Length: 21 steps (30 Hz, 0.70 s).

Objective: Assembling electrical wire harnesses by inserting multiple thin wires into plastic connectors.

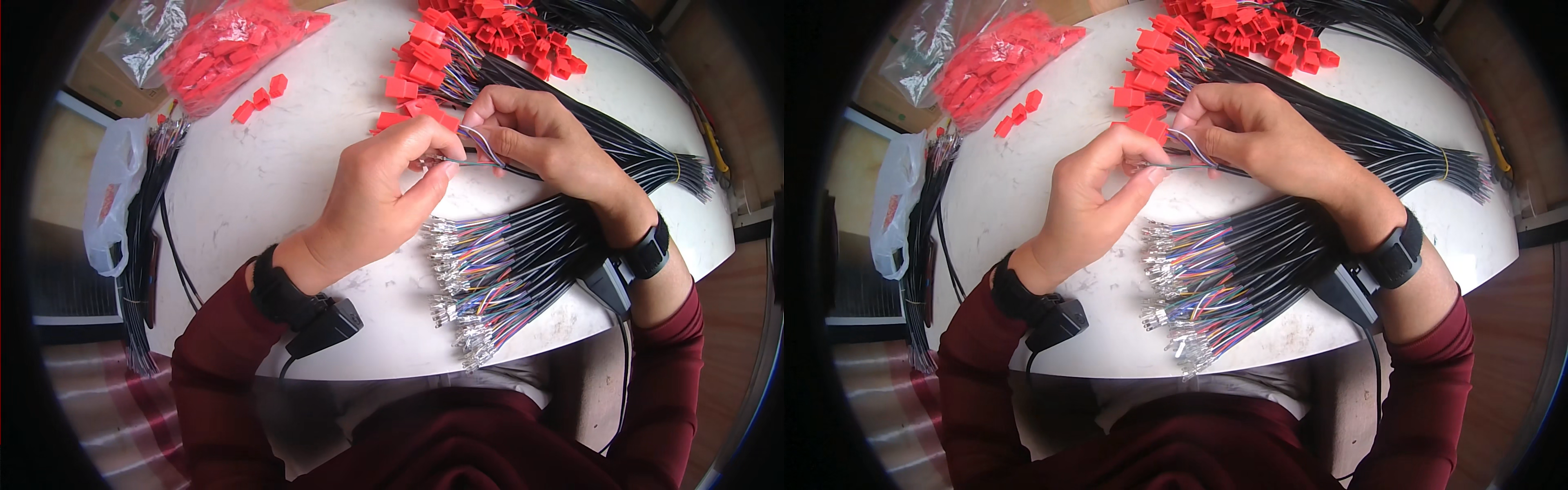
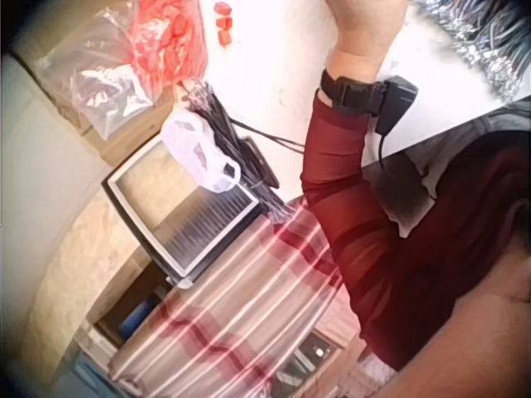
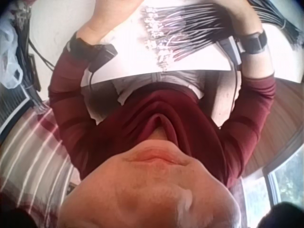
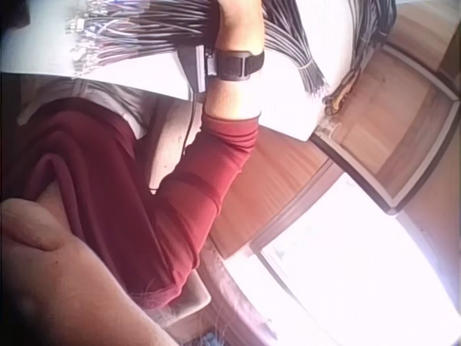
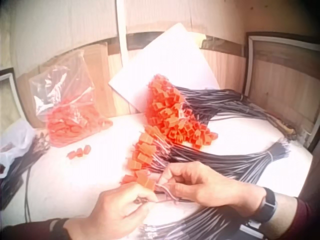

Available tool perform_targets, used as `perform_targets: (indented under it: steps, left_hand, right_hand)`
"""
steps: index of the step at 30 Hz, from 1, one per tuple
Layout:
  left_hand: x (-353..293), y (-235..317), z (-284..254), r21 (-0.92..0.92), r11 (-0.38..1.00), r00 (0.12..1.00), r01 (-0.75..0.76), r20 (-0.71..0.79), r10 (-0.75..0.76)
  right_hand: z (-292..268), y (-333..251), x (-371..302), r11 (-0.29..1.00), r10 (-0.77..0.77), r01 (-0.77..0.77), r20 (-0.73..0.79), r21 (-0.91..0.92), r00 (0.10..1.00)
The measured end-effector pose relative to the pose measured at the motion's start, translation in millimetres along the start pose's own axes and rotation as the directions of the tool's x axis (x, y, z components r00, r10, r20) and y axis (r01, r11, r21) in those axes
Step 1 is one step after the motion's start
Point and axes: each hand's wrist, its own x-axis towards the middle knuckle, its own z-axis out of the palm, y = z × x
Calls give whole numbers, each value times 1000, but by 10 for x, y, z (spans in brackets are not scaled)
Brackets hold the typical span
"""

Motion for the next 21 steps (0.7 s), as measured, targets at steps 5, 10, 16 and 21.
perform_targets:
  steps: [5, 10, 16, 21]
  left_hand:
    - [-5, -98, 59, -189, 980, 996, 64, -56, -76]
    - [-12, -130, 58, -146, 989, 998, 33, -47, -40]
    - [-32, -52, -14, -197, 964, 983, 176, 95, -159]
    - [-31, -34, -29, -175, 968, 979, 183, 118, -163]
  right_hand:
    - [3, 19, 12, 999, 13, -13, -9, -41, 1000]
    - [3, 13, 10, 999, 4, -5, -18, -49, 1000]
    - [-5, 16, 2, 998, 4, -4, 0, -57, 1000]
    - [4, 29, 7, 999, -6, 5, -34, -35, 999]
